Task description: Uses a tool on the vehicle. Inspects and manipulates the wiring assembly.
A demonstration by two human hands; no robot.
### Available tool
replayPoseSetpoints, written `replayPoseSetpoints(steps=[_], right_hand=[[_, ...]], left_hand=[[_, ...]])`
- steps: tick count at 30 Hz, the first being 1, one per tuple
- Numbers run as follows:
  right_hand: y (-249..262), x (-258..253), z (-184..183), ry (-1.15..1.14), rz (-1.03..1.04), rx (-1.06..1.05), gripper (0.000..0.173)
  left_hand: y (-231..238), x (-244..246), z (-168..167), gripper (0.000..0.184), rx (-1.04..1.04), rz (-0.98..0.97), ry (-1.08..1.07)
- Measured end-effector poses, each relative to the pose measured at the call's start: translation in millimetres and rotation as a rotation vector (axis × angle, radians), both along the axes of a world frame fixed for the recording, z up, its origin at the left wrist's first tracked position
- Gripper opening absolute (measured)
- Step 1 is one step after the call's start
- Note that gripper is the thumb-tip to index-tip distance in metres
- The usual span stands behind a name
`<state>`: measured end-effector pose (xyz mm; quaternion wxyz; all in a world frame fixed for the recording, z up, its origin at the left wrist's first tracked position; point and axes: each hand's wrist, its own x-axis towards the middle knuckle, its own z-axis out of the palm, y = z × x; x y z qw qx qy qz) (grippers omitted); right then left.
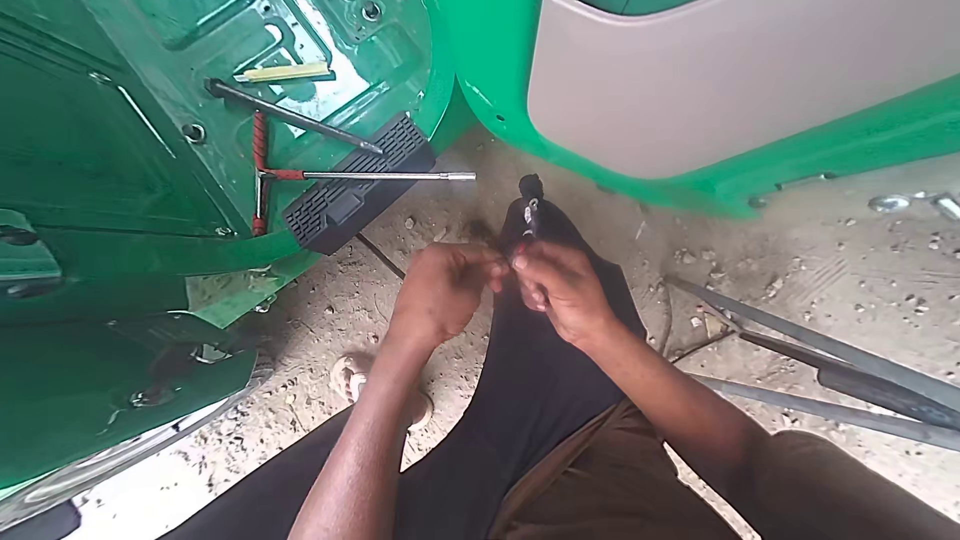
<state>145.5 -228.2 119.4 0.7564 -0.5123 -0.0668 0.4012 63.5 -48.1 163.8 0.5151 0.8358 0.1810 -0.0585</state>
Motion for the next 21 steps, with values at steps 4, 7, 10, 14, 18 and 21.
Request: replayPoseSetpoints(steps=[4, 7, 10, 14, 18, 21], right_hand=[[-12, -17, -4, 0.205, -0.078, 0.022, 0.016], [-22, -24, 7, 0.404, -0.116, 0.031, 0.013], [-30, -28, 26, 0.645, -0.131, 0.09, 0.011], [-33, -26, 39, 0.74, -0.166, 0.081, 0.01], [-34, -7, 36, 0.446, -0.046, 0.077, 0.028], [-36, 8, 36, 0.175, 0.055, -0.015, 0.031]], left_hand=[[-20, 3, -1, 0.011, 0.407, -0.002, -0.061], [-33, -2, -19, 0.016, 0.632, -0.041, -0.246], [-43, -5, -38, 0.02, 0.82, -0.044, -0.436], [-47, -7, -52, 0.021, 0.841, -0.083, -0.516], [-38, -5, -50, 0.019, 0.613, -0.071, -0.378], [-31, -2, -41, 0.02, 0.417, -0.058, -0.327]])
